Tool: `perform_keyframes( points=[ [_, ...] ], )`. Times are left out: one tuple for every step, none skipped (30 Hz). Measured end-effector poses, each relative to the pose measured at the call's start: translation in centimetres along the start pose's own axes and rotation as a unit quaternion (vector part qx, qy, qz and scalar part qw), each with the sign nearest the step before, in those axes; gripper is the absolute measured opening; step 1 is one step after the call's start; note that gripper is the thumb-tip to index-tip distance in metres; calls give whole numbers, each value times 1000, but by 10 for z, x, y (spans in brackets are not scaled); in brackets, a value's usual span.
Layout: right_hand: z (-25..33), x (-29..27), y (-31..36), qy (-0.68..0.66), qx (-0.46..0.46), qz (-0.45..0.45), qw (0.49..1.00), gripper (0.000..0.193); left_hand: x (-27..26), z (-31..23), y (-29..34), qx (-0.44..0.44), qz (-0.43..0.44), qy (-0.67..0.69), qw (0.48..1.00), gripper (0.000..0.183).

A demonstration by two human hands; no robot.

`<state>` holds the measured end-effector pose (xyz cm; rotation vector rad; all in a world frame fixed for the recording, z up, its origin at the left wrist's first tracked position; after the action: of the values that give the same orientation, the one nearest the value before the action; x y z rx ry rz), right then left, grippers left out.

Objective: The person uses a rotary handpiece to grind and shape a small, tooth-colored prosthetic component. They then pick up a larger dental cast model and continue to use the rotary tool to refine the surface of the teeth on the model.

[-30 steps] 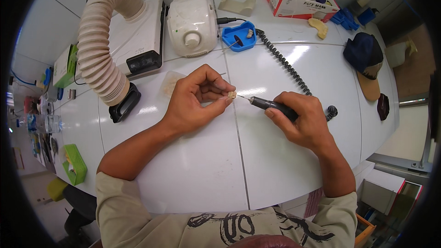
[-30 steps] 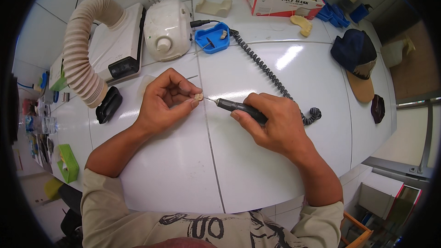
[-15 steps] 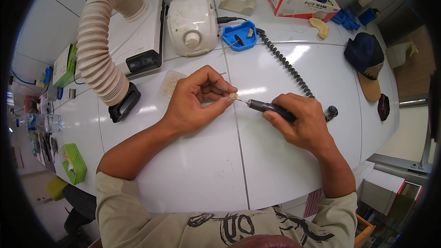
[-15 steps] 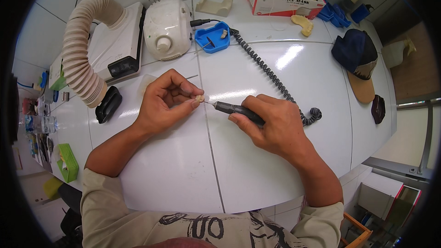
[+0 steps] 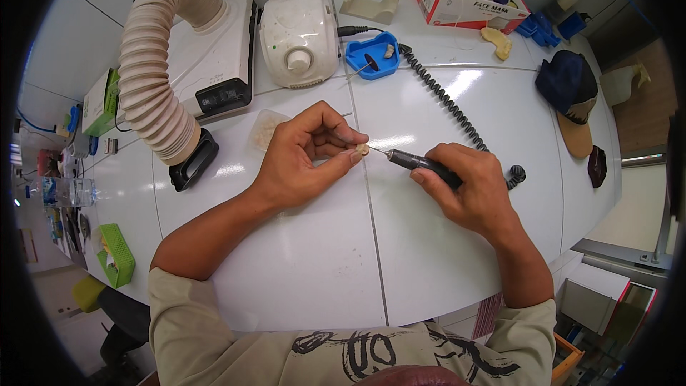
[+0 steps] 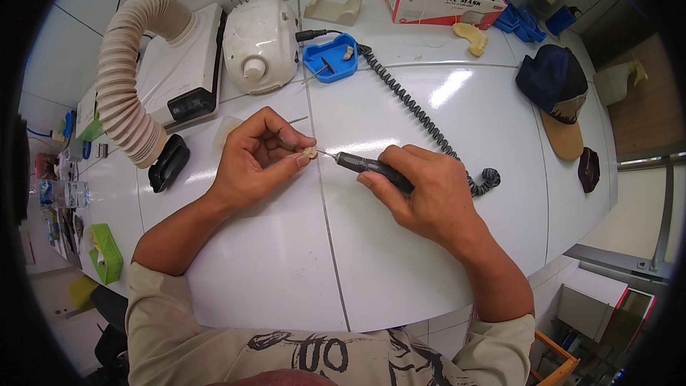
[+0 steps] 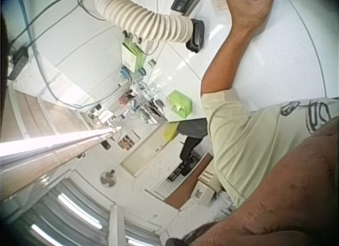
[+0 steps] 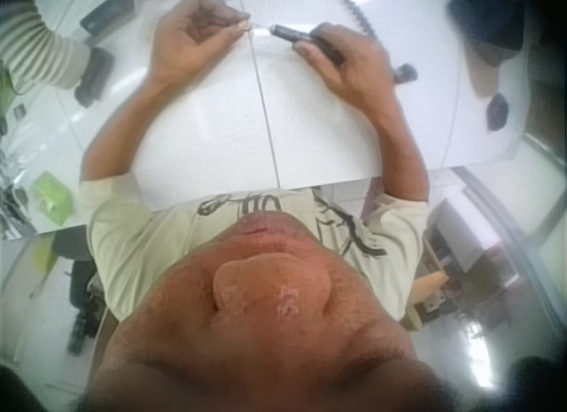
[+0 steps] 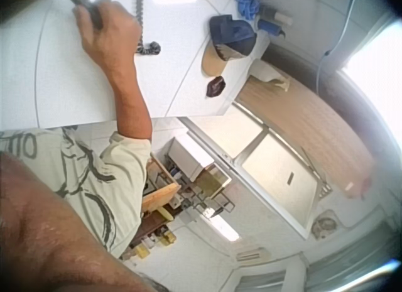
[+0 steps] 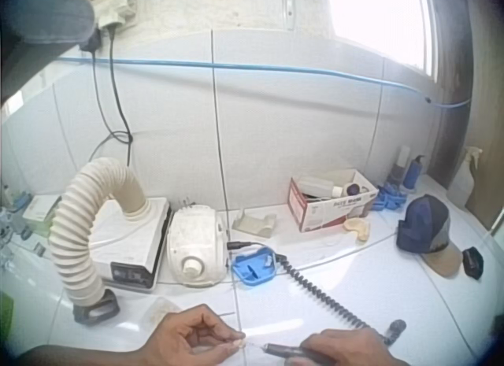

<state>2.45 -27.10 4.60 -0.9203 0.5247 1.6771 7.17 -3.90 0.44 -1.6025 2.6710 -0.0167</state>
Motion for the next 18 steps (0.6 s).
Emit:
perform_keyframes(
  points=[
    [0,1,0,2,2,7,1000,29,0,-1,0,2,0,-2,1000,24],
    [0,1,0,3,5,14,1000,29,0,-1,0,4,0,-3,1000,24],
    [0,2,0,5,7,21,1000,29,0,-2,0,5,1,-5,1000,23],
    [0,1,0,3,6,15,1000,29,1,-2,0,5,1,-5,1000,23],
    [0,1,0,2,5,10,1000,29,1,-1,0,5,1,-4,1000,23],
    [0,1,0,0,4,4,1000,29,1,-1,0,4,1,-4,1000,23],
    [-1,2,0,-1,6,8,1000,29,1,-1,0,5,2,-5,1000,23],
    [-1,2,1,-1,7,11,1000,30,1,-2,0,5,3,-6,1000,23],
    [-1,3,1,-2,8,15,1000,30,1,-2,0,5,3,-7,1000,23],
    [-1,2,1,-1,7,11,1000,30,1,-2,0,5,4,-7,1000,23],
    [-1,1,0,-1,6,6,1000,30,1,-2,0,6,4,-8,1000,23],
    [-1,1,0,-1,5,2,1000,30,1,-2,0,6,5,-8,1000,23],
    [-1,1,0,-1,6,5,1000,30,1,-2,0,8,5,-9,1000,23],
    [-1,2,1,-1,7,7,1000,30,1,-1,0,9,6,-10,1000,23],
    [-2,2,1,-1,9,10,1000,30,1,-1,0,11,6,-11,1000,24],
    [-1,2,1,1,8,11,1000,30,1,-1,0,9,6,-10,1000,24],
    [-1,2,0,3,7,11,1000,30,1,-1,0,7,5,-8,1000,24],
    [-1,2,0,4,6,12,1000,30,1,-1,0,6,5,-6,1000,24]
  ],
)
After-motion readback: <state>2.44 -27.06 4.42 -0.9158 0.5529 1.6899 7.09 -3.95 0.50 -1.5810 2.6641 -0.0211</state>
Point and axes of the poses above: each hand's wrist, its own y-axis away from the middle knuckle, its own x-axis out of the palm, z = x × y, the point moved 8 cm from there along -y, towards the middle knuckle
